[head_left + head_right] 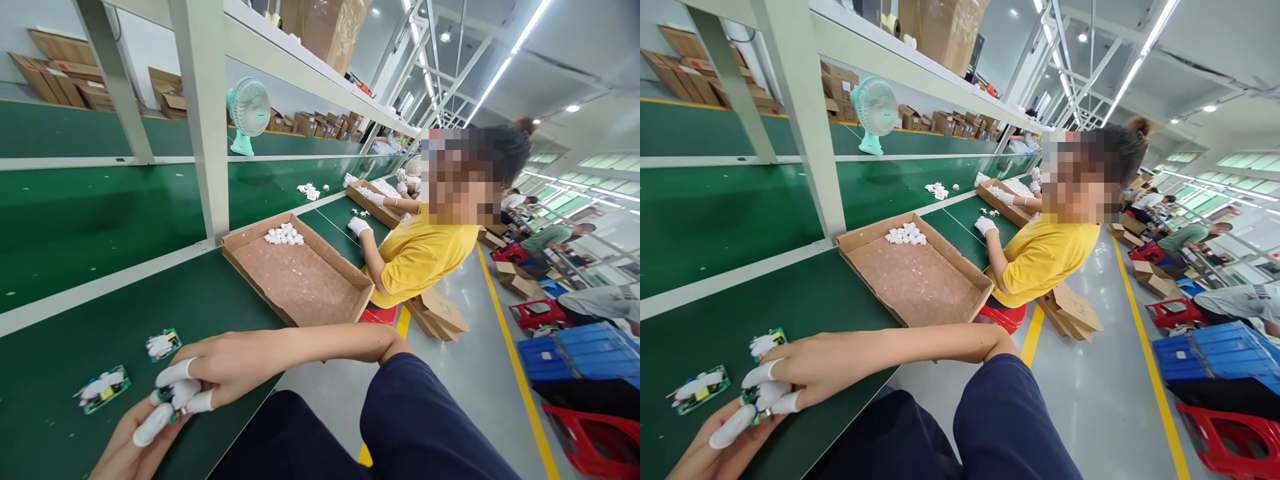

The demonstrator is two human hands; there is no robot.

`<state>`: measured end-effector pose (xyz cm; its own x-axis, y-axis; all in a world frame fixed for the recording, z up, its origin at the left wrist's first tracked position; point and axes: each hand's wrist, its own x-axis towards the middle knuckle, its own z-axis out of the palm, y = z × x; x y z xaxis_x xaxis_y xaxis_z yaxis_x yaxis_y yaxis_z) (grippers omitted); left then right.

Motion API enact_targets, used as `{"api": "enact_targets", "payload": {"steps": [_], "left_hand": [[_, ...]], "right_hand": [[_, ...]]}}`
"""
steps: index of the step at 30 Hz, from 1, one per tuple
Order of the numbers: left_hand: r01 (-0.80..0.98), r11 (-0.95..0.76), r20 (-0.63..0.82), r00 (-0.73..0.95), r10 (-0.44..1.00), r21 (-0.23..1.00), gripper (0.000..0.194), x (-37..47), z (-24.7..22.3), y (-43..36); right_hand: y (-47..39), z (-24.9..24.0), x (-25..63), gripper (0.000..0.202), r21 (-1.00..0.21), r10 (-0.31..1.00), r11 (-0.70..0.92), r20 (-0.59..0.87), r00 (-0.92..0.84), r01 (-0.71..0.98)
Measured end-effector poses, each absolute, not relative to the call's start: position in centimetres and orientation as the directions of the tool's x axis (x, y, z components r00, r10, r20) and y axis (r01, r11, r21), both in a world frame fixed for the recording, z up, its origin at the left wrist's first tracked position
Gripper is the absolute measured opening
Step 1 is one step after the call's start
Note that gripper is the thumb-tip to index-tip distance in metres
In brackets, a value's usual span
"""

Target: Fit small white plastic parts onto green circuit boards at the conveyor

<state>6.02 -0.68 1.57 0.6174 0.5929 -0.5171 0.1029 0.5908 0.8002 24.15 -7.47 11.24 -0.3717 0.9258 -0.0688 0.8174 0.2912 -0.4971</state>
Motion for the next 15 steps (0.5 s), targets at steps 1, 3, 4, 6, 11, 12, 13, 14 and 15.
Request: {"api": "enact_targets", "payload": {"steps": [1, 3, 4, 6, 11, 12, 13, 14, 15], "left_hand": [[0.087, 0.596, -0.509, 0.626, 0.590, 0.798, 0.046, 6.1, 1.9, -0.9], [0.059, 0.607, -0.498, 0.637, 0.588, 0.792, 0.045, 6.3, 2.3, -1.1], [0.051, 0.613, -0.496, 0.641, 0.586, 0.789, 0.047, 6.4, 2.4, -1.2], [0.043, 0.623, -0.495, 0.650, 0.576, 0.781, 0.053, 6.5, 2.3, -1.1], [0.020, 0.644, -0.497, 0.653, 0.571, 0.765, 0.053, 6.4, 1.8, -0.9], [0.016, 0.641, -0.497, 0.647, 0.579, 0.767, 0.050, 6.4, 1.7, -0.9], [0.013, 0.637, -0.496, 0.640, 0.588, 0.771, 0.048, 6.3, 1.7, -0.9], [0.011, 0.633, -0.494, 0.635, 0.594, 0.774, 0.047, 6.2, 1.8, -1.0], [0.007, 0.629, -0.488, 0.638, 0.596, 0.777, 0.047, 6.1, 1.8, -1.1]], "right_hand": [[-7.5, 11.3, 24.4, 0.030, -0.511, 0.918, 0.307, -0.063, -0.391, 0.803], [-7.6, 11.6, 24.8, 0.034, -0.523, 0.895, 0.342, -0.072, -0.441, 0.780], [-7.6, 11.7, 24.9, 0.034, -0.528, 0.894, 0.338, -0.078, -0.440, 0.779], [-7.5, 11.7, 25.1, 0.032, -0.534, 0.891, 0.334, -0.090, -0.445, 0.777], [-7.6, 10.3, 24.9, 0.029, -0.573, 0.915, 0.331, 0.002, -0.402, 0.750], [-7.7, 10.0, 24.8, 0.028, -0.581, 0.921, 0.329, 0.024, -0.389, 0.744], [-7.8, 9.8, 24.8, 0.028, -0.590, 0.925, 0.330, 0.047, -0.377, 0.737], [-7.9, 9.6, 24.7, 0.027, -0.600, 0.928, 0.332, 0.068, -0.367, 0.728], [-8.1, 9.5, 24.6, 0.027, -0.610, 0.930, 0.331, 0.083, -0.357, 0.720]]}}
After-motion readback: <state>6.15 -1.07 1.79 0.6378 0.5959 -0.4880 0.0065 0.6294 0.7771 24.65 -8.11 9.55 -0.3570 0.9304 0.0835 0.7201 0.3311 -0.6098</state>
